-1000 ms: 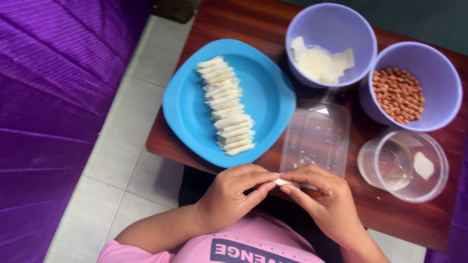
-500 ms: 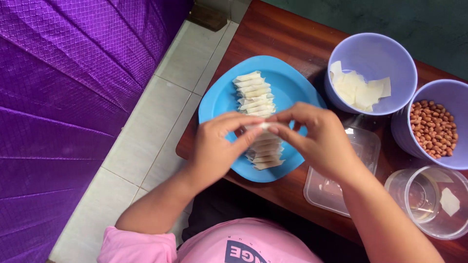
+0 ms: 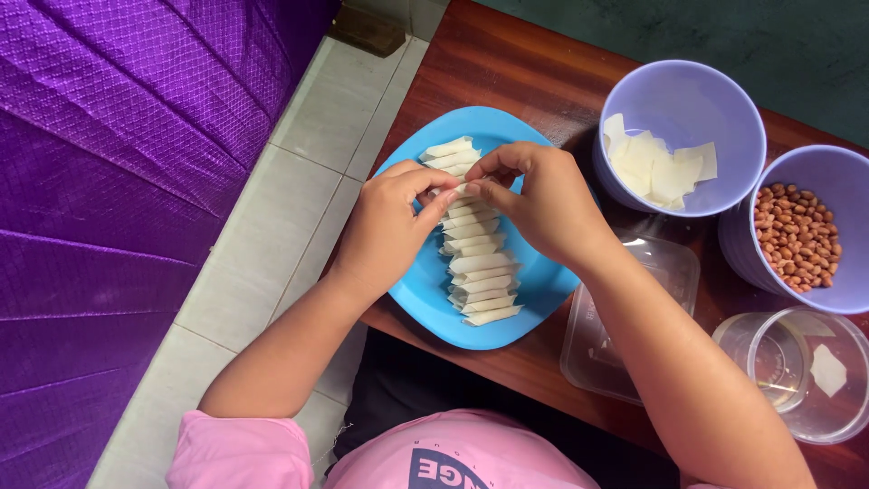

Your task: Prepare small rolled snacks by placing a peanut inside a wrapper and rolling it manually.

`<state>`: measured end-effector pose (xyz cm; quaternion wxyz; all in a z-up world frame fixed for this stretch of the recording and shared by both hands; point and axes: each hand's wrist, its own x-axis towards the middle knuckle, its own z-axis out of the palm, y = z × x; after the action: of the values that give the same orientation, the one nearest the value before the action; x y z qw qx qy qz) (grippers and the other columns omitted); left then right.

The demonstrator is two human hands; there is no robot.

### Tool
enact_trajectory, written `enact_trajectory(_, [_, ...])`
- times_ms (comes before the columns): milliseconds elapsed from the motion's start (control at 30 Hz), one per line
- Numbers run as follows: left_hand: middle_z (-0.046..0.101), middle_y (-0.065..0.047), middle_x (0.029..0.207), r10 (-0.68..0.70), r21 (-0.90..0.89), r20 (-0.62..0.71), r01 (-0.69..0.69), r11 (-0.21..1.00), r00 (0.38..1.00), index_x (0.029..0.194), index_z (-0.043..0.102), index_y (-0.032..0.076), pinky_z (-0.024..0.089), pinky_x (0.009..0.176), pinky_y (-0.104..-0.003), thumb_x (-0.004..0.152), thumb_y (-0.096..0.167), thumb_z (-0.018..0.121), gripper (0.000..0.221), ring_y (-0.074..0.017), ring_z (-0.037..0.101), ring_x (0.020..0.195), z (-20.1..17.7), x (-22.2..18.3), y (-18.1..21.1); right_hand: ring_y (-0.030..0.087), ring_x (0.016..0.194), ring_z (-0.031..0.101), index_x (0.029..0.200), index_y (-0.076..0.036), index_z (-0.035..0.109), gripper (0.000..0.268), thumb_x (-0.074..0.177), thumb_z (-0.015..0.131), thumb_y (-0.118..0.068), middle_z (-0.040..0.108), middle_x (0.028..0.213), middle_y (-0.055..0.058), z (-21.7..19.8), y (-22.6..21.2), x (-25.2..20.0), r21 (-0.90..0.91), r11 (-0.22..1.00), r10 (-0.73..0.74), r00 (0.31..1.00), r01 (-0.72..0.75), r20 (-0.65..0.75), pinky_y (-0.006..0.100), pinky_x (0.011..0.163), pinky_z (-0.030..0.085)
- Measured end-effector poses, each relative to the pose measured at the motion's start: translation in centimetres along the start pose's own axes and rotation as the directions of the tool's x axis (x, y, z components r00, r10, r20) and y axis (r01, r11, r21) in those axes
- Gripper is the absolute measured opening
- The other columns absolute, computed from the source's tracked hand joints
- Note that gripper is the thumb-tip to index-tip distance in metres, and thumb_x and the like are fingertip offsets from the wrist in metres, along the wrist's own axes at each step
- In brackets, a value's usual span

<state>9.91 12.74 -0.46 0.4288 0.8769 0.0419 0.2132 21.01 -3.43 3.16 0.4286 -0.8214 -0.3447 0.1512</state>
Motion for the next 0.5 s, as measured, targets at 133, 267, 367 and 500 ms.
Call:
enact_trajectory(133, [0.071, -0.008, 0.086, 0.013, 0.027, 0.029, -0.014, 1.0, 0.999, 0.102, 0.078, 0.01, 0.058, 0.067, -0.032, 0.094, 0.006, 0.073, 0.01, -0.0206, 0.07, 0.076, 0.0, 0.0, 0.1, 0.017, 0.08, 0.066, 0.097, -0.01, 0.079, 0.01, 0.087, 0.079, -0.008, 0.071, 0.079, 0.004, 0.2, 1.1, -0.2, -0.028, 0.999, -0.031, 0.999, 0.031, -0.009, 0.031, 0.072, 0.051])
enact_trajectory(267, [0.07, -0.005, 0.094, 0.048, 0.163, -0.006, -0.046, 0.986, 0.999, 0.102, 0.077, 0.012, 0.059, 0.067, -0.034, 0.092, 0.011, 0.076, 0.01, -0.0225, 0.07, 0.078, -0.6, -0.2, 1.0, 0.022, 0.08, 0.066, 0.096, -0.012, 0.079, 0.013, 0.084, 0.08, -0.008, 0.068, 0.089, 0.008, 0.8, 2.4, -0.1, -0.059, 0.995, -0.089, 0.994, 0.085, -0.065, 0.034, 0.068, 0.052])
enact_trajectory(367, [0.068, -0.002, 0.097, 0.097, 0.296, 0.0, -0.093, 0.951, 0.995, 0.103, 0.077, 0.015, 0.059, 0.069, -0.037, 0.091, 0.017, 0.079, 0.012, -0.0234, 0.071, 0.08, -0.5, -0.2, 0.9, 0.024, 0.082, 0.065, 0.097, -0.013, 0.078, 0.014, 0.084, 0.081, -0.009, 0.065, 0.092, 0.009, 1.3, 3.0, 0.0, -0.07, 0.991, -0.121, 0.987, 0.114, -0.106, 0.037, 0.069, 0.053])
enact_trajectory(500, [0.068, 0.004, 0.096, 0.1, 0.391, 0.02, -0.1, 0.915, 0.995, 0.103, 0.077, 0.02, 0.059, 0.07, -0.034, 0.091, 0.022, 0.08, 0.013, -0.0179, 0.071, 0.081, -0.1, -0.5, 0.8, 0.022, 0.069, 0.058, 0.101, -0.014, 0.076, 0.016, 0.086, 0.079, -0.01, 0.056, 0.086, 0.007, 1.0, 2.6, -0.6, -0.052, 0.993, -0.111, 0.983, 0.104, -0.144, 0.038, 0.066, 0.053])
